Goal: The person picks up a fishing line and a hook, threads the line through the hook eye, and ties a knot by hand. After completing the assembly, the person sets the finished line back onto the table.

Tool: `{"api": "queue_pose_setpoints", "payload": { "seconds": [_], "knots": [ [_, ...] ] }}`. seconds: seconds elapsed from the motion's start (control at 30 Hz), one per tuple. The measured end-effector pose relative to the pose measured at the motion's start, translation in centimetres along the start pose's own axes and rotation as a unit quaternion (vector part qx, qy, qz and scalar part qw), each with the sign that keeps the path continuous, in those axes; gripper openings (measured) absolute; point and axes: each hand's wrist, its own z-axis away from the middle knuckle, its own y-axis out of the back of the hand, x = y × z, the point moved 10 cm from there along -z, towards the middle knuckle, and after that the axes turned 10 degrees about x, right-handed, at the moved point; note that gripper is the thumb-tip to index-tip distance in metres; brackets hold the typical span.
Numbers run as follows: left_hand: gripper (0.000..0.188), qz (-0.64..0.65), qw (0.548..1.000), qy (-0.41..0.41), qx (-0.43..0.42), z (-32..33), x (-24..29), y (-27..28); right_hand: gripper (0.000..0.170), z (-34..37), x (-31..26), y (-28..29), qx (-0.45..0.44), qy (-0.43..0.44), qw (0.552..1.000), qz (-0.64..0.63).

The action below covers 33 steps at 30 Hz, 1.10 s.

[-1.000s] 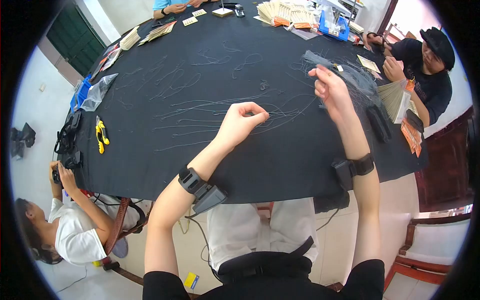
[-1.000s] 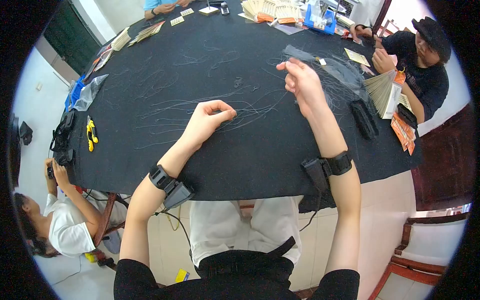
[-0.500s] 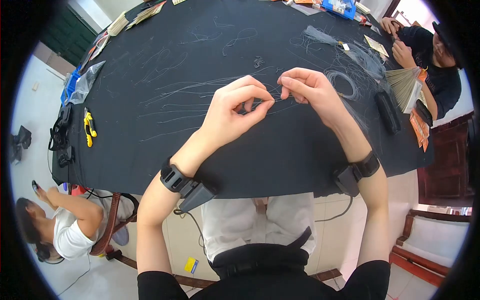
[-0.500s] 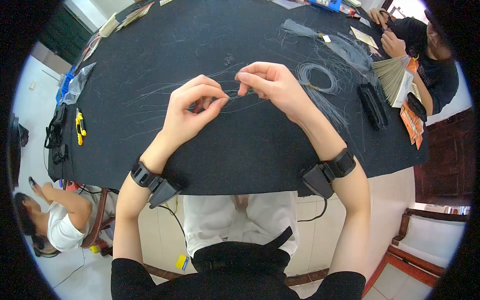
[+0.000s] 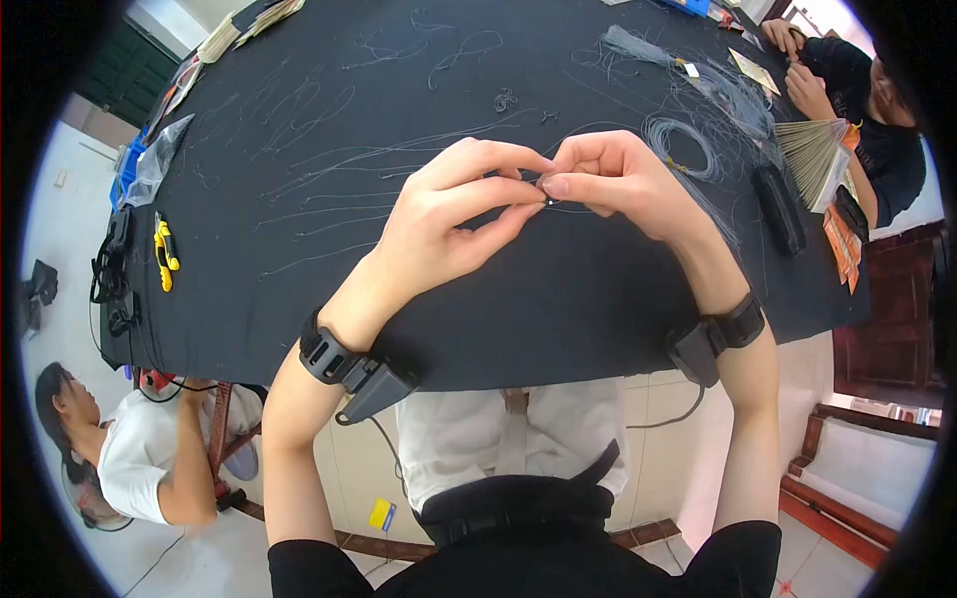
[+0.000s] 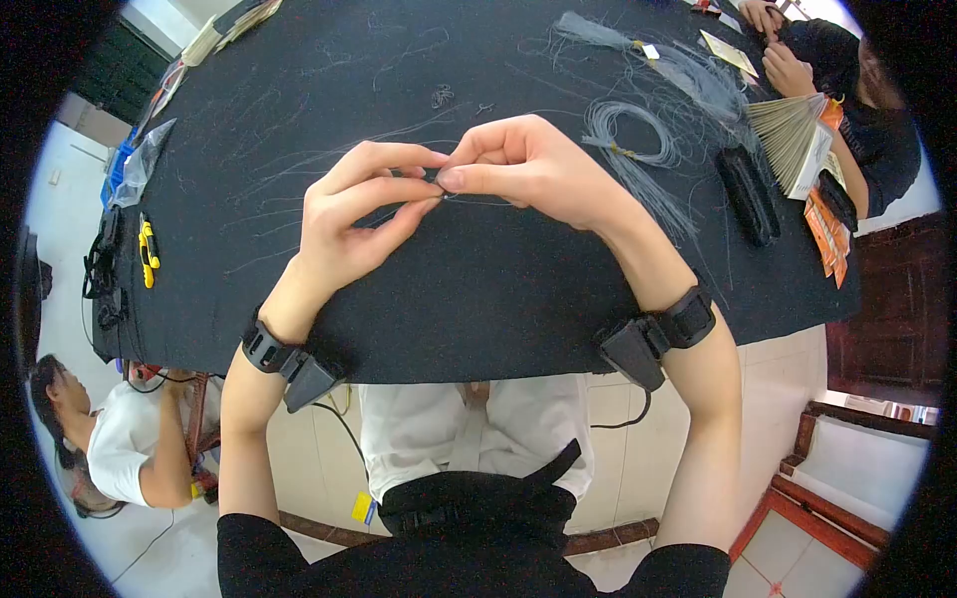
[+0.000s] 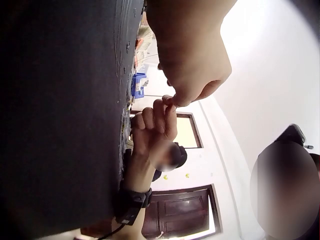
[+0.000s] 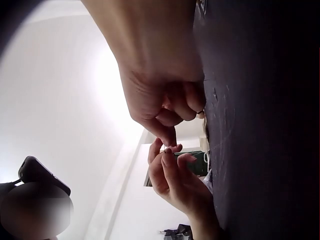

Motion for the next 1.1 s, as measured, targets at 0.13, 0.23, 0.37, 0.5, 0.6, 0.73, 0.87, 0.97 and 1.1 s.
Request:
{"api": "queue_pose_setpoints", "payload": {
  "seconds": [0.13, 0.23, 0.37, 0.5, 0.6, 0.73, 0.87, 0.97, 1.1],
  "knots": [
    [0.014, -0.005, 1.0, -0.027, -0.011, 0.1, 0.3, -0.2, 0.019, 0.2, -0.3, -0.2, -0.005, -0.013, 1.0, 0.014],
    [0.013, -0.008, 1.0, -0.029, -0.009, 0.1, 0.4, -0.1, 0.019, 0.2, -0.5, -0.3, -0.013, -0.006, 1.0, 0.013],
    [0.013, -0.001, 1.0, -0.015, -0.002, 0.1, 0.3, 0.0, 0.02, 0.3, -0.6, -0.5, -0.023, -0.002, 1.0, 0.007],
    [0.012, 0.0, 1.0, -0.007, 0.0, 0.0, 0.3, 0.1, 0.022, 0.3, -0.5, -0.4, -0.023, -0.008, 1.0, 0.013],
    [0.012, -0.003, 1.0, 0.01, -0.001, 0.0, 0.2, 0.2, 0.023, 0.3, -0.6, -0.4, -0.018, -0.009, 1.0, 0.021],
    [0.012, -0.012, 1.0, 0.016, 0.011, 0.0, 0.0, 0.4, 0.023, 0.3, -1.0, -0.6, -0.019, 0.01, 1.0, 0.018],
    [0.009, -0.002, 0.998, 0.05, 0.026, 0.0, -0.7, 0.6, 0.023, 0.3, -1.0, 0.0, 0.005, 0.006, 1.0, 0.019],
    [0.008, 0.037, 0.992, 0.113, 0.052, 0.4, -2.5, 0.7, 0.02, 0.1, -0.3, 1.1, 0.052, -0.01, 0.999, -0.012],
    [0.005, 0.097, 0.97, 0.21, 0.076, 1.2, -4.6, 0.7, 0.015, 0.1, 0.1, 3.3, 0.148, -0.025, 0.987, -0.056]
  ]
}}
